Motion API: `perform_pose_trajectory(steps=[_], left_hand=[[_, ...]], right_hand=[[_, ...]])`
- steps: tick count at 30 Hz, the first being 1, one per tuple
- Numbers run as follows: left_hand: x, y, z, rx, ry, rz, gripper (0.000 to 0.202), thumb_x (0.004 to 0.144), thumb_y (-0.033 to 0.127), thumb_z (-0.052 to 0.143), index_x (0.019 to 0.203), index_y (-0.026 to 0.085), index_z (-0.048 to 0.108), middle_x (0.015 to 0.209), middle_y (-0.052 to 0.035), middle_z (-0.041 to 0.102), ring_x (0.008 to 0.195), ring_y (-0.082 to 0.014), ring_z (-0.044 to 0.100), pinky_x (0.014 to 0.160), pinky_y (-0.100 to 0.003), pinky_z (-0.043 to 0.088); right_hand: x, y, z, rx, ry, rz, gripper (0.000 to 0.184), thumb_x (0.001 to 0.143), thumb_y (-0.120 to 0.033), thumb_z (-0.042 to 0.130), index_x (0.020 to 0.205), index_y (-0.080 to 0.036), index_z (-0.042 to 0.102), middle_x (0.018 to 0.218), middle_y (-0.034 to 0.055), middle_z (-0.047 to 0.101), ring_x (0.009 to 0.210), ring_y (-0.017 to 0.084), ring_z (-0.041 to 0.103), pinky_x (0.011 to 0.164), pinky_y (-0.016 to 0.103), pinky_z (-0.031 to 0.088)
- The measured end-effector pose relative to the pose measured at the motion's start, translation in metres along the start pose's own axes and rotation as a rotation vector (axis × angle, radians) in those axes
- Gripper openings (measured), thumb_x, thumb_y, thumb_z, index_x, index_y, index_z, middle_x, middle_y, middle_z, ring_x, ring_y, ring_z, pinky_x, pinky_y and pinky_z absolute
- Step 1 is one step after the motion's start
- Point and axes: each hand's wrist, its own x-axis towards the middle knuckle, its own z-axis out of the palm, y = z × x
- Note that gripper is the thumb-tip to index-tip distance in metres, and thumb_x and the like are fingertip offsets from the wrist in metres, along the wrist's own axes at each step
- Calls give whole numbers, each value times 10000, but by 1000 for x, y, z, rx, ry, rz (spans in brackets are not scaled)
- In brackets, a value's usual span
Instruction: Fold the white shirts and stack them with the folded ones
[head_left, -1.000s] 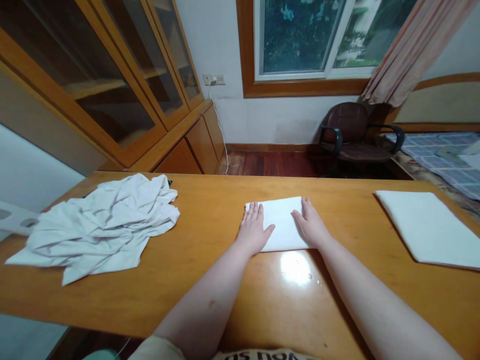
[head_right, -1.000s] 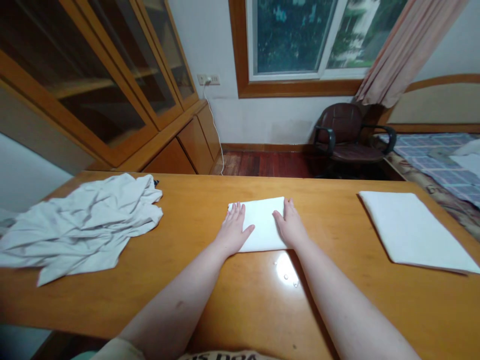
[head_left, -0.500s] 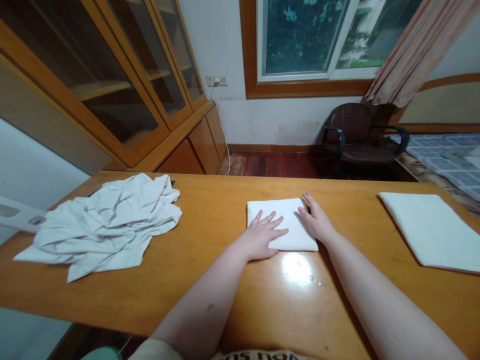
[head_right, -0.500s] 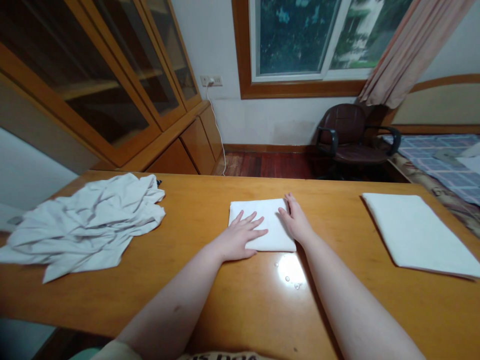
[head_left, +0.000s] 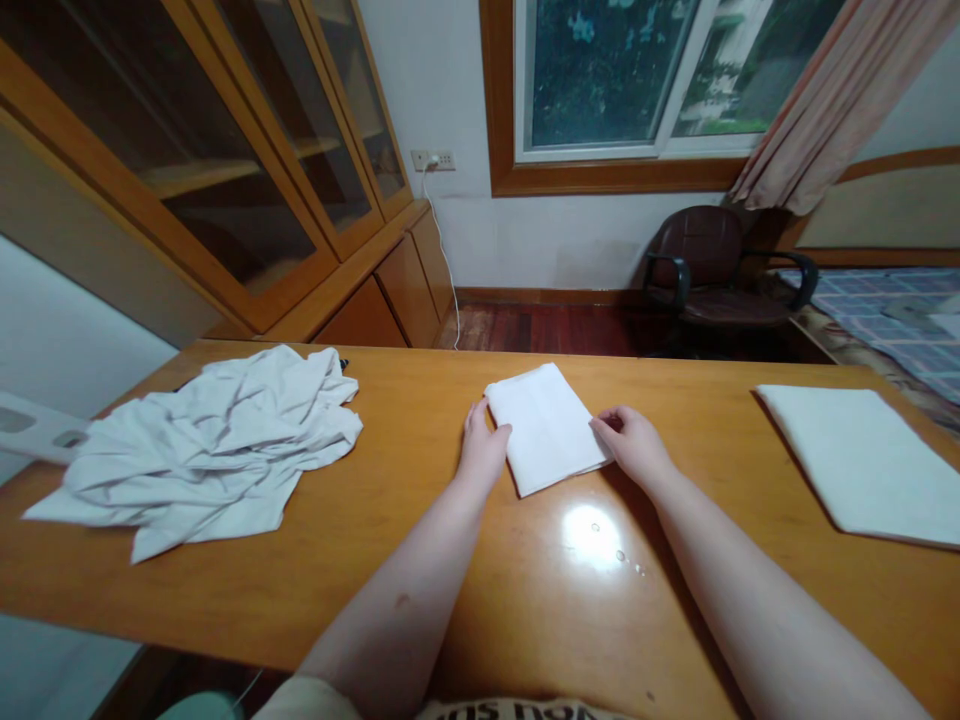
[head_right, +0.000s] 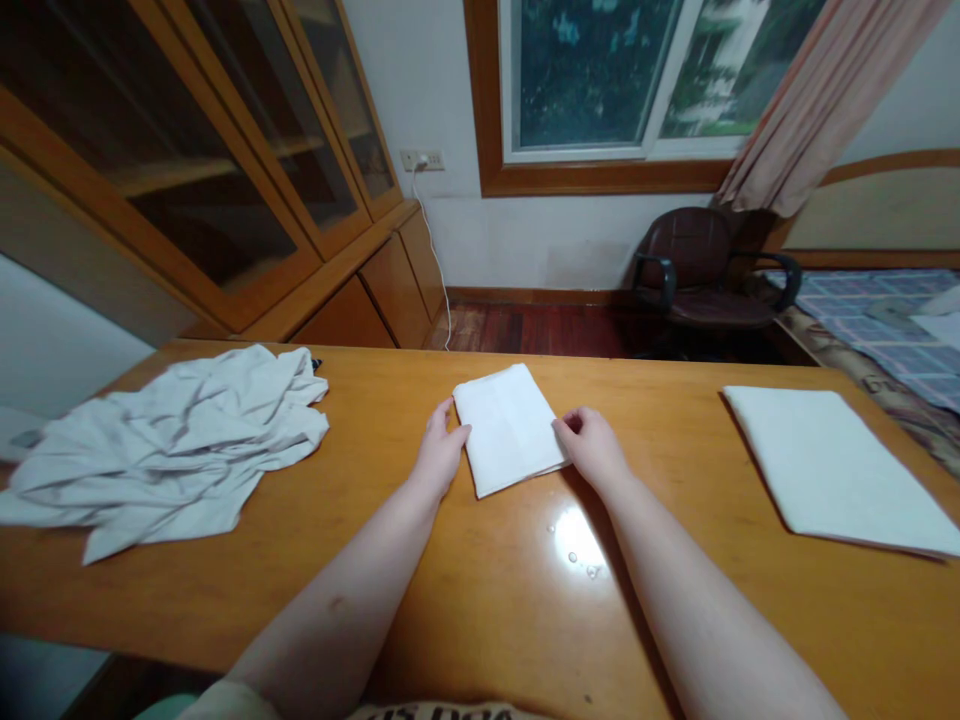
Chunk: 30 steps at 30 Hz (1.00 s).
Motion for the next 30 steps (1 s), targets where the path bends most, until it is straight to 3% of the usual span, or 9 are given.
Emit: perform_pose_trajectory(steps=[4, 8, 10, 13, 16, 20, 23, 30], left_hand=[[5, 4, -3, -640, -18, -304, 468, 776, 222, 521, 1236, 231, 433, 1358, -85, 489, 1257, -191, 461, 958, -332, 441], [2, 11, -9, -945, -315, -533, 238, 783, 294, 518, 980, 166, 561, 992, -92, 675, 978, -223, 641, 849, -388, 505], [-2, 14, -7, -1016, -435, -520, 259, 781, 307, 529, 970, 140, 586, 944, -105, 693, 947, -244, 652, 879, -414, 492], [-8, 14, -2, -1065, -497, -487, 370, 780, 300, 537, 1099, 118, 574, 1021, -122, 694, 1015, -273, 634, 955, -450, 447], [-10, 10, 1, -1025, -577, -544, 493, 760, 305, 564, 1205, 98, 527, 1050, -148, 688, 1052, -313, 618, 971, -506, 426], [-6, 3, 0, -962, -588, -534, 588, 678, 192, 605, 1249, 91, 504, 1033, -156, 694, 1039, -334, 623, 951, -535, 436], [-6, 2, -1, -962, -583, -481, 646, 616, 109, 584, 1257, 113, 507, 1030, -131, 700, 1041, -333, 622, 946, -550, 437], [-12, 7, -5, -977, -648, -368, 733, 563, 69, 570, 1288, 138, 488, 1051, -107, 700, 1073, -337, 602, 975, -563, 406]], right_hand=[[0, 2, 10, 256, -59, 58, 392, 761, -455, 576, 1008, -153, 621, 972, 101, 688, 855, 219, 644, 761, 341, 495], [-3, 2, 15, 272, -67, 55, 451, 755, -416, 585, 1112, -141, 606, 1084, 127, 668, 937, 244, 636, 848, 389, 488], [-6, -1, 16, 293, -108, 40, 449, 761, -393, 581, 1135, -144, 594, 1098, 120, 665, 959, 245, 631, 874, 400, 479], [-11, -6, 17, 390, -196, 12, 462, 768, -370, 582, 1173, -148, 562, 1129, 114, 653, 986, 239, 625, 883, 401, 480], [-15, -11, 18, 490, -213, 18, 451, 760, -351, 590, 1162, -153, 544, 1147, 121, 644, 988, 235, 625, 866, 401, 493], [-17, -13, 22, 557, -151, 60, 410, 744, -374, 606, 1088, -162, 541, 1097, 129, 660, 950, 242, 641, 832, 406, 516], [-18, -16, 22, 622, -151, 97, 446, 771, -402, 569, 1150, -174, 514, 1128, 124, 655, 958, 249, 648, 804, 394, 535], [-25, -22, 8, 1000, -460, 257, 471, 846, -438, 456, 1147, -101, 592, 1044, 169, 691, 931, 315, 663, 824, 454, 517]])
